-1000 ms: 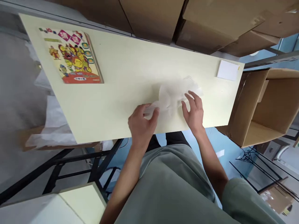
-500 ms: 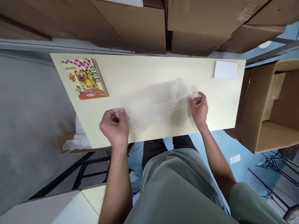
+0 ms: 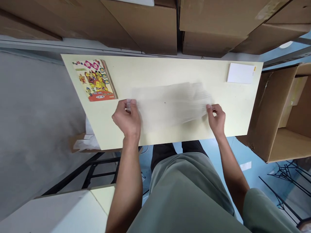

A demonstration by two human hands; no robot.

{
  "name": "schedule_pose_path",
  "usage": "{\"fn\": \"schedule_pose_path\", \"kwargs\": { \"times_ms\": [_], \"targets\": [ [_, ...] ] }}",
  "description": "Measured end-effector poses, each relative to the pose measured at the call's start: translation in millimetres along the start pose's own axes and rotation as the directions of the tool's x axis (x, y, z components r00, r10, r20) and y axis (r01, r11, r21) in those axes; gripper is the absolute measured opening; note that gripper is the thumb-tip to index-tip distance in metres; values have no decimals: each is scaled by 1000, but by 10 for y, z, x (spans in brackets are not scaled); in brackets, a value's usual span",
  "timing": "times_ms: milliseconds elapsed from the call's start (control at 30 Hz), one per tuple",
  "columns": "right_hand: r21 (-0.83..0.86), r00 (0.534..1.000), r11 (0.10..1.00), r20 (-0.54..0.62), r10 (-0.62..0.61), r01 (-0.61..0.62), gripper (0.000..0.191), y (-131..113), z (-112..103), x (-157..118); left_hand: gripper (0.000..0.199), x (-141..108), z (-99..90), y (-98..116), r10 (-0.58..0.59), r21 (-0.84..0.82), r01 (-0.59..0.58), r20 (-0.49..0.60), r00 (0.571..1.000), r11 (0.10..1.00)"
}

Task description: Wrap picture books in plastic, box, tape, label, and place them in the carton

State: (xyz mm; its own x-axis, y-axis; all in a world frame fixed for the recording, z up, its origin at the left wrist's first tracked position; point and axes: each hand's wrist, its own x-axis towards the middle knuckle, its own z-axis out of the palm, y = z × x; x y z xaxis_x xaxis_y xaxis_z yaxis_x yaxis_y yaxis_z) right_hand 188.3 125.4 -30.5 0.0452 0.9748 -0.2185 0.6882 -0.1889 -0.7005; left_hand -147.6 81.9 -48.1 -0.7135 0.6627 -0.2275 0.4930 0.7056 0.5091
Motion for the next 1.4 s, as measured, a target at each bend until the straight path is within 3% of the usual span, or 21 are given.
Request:
{"fn": "schedule_pose_path", "kwargs": {
  "times_ms": [133,333,400,533,733,833,967,1200,1300,1400],
  "targets": [
    [-123,999,992,-43,-22,17,44,134,-211,-105,16,-21,94,36,14,-22,-13,29,999,1000],
    [-301,996,951,-74,54,-74,39,330,-185,-160,16,-58,287,83,24,-15,-23,60,998,1000],
    [-303,994,950,-100,54,-82,33,322,-157,-136,16,-69,290,101,8,10,-8,60,998,1000],
    [-271,986,961,-166,8,-54,48,227,-91,56,22,-88,242,155,-7,15,6,32,999,1000],
    [-248,993,967,-113,26,-54,29,73,54,463,21,-52,258,251,-5,-10,5,18,1000,1000],
    [-216,993,971,-89,82,-100,24,6,70,489,17,-8,258,248,-1,-29,1,8,1000,1000],
    [-218,988,971,-136,69,-98,23,-27,45,451,16,38,217,187,-5,-38,5,0,1000,999],
    [-296,985,947,-150,88,-129,23,104,156,501,17,47,258,124,1,-10,0,27,1000,1000],
    [-365,985,923,-163,64,-120,30,159,170,474,25,58,256,55,-7,3,7,57,998,1000],
    [-443,971,896,-220,-91,-17,43,83,173,366,50,0,239,4,124,4,-124,-20,992,992]
  ]
}}
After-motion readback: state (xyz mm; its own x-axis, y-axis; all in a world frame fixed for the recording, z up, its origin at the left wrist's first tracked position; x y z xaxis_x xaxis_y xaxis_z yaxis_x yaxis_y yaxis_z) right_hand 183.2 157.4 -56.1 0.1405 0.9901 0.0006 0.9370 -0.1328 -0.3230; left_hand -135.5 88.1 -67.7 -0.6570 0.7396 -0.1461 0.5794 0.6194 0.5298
